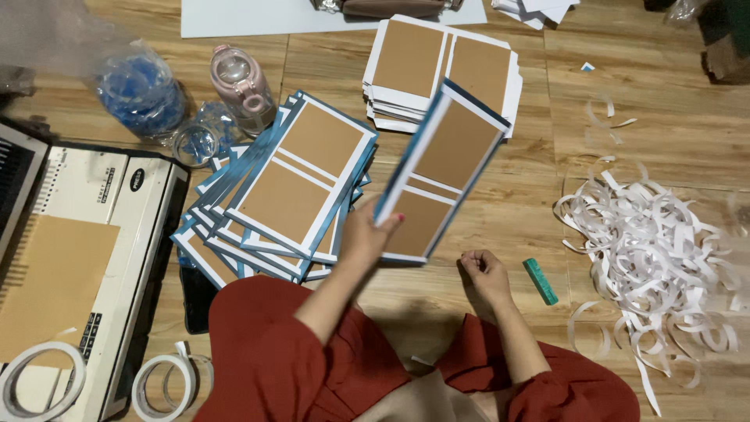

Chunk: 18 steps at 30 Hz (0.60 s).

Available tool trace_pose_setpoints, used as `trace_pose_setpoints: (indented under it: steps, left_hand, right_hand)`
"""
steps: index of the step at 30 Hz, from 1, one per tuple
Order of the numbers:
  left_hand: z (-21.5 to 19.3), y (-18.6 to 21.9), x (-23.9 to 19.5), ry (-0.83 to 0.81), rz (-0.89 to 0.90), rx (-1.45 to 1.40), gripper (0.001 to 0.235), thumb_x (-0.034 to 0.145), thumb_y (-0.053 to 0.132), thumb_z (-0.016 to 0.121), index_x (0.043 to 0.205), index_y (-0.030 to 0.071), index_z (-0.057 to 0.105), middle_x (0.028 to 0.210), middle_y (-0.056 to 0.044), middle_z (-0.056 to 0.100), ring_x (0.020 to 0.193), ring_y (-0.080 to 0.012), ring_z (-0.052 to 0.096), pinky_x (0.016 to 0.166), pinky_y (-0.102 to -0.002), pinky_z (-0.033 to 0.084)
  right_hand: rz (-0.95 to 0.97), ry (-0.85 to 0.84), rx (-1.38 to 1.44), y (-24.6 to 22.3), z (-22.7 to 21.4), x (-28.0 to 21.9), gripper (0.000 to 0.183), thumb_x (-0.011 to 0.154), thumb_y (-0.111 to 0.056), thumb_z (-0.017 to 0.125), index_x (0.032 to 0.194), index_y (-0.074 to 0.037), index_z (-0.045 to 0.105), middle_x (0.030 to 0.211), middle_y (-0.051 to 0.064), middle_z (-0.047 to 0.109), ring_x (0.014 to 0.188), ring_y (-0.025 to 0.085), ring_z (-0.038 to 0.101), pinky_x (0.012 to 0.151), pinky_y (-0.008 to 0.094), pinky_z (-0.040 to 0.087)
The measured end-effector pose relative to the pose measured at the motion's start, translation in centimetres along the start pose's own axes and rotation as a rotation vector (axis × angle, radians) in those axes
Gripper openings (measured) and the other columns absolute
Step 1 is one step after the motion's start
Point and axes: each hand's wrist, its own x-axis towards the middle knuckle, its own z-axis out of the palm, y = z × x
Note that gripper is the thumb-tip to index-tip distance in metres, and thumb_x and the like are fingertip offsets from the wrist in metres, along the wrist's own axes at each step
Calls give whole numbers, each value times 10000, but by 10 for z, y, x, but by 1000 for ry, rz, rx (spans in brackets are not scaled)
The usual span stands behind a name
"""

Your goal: The person is assembling cardboard frames by applying white tape to the edges of rectangular cardboard pieces. They use a green tool to smooth the tape and ensure it adheres properly. The person works on multiple frames, stacking completed ones aside.

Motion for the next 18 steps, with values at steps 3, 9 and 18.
trace_pose_setpoints:
  steps: [3,9,18]
  left_hand:
    - [-74,-4,33,168,208,171,526,683,160,747,1135,-40,565,1002,-288,586,973,-478,529,778,-502,433]
    - [-116,6,68,477,436,748,711,695,113,762,1301,39,398,1236,-159,365,1105,-393,325,871,-612,287]
    - [60,12,236,52,839,1266,714,837,543,446,1413,166,256,1477,-69,137,1350,-286,81,1064,-534,62]
  right_hand:
    - [-38,56,-172,-17,0,8,217,780,-259,651,938,-109,646,775,78,635,756,183,583,693,335,456]
    - [-433,238,-654,-58,28,8,555,850,-407,505,1287,-80,400,1301,171,374,1238,341,336,1037,476,250]
    - [-502,225,-911,-60,48,9,656,817,-472,428,1387,-179,285,1457,67,251,1333,267,224,1063,463,152]
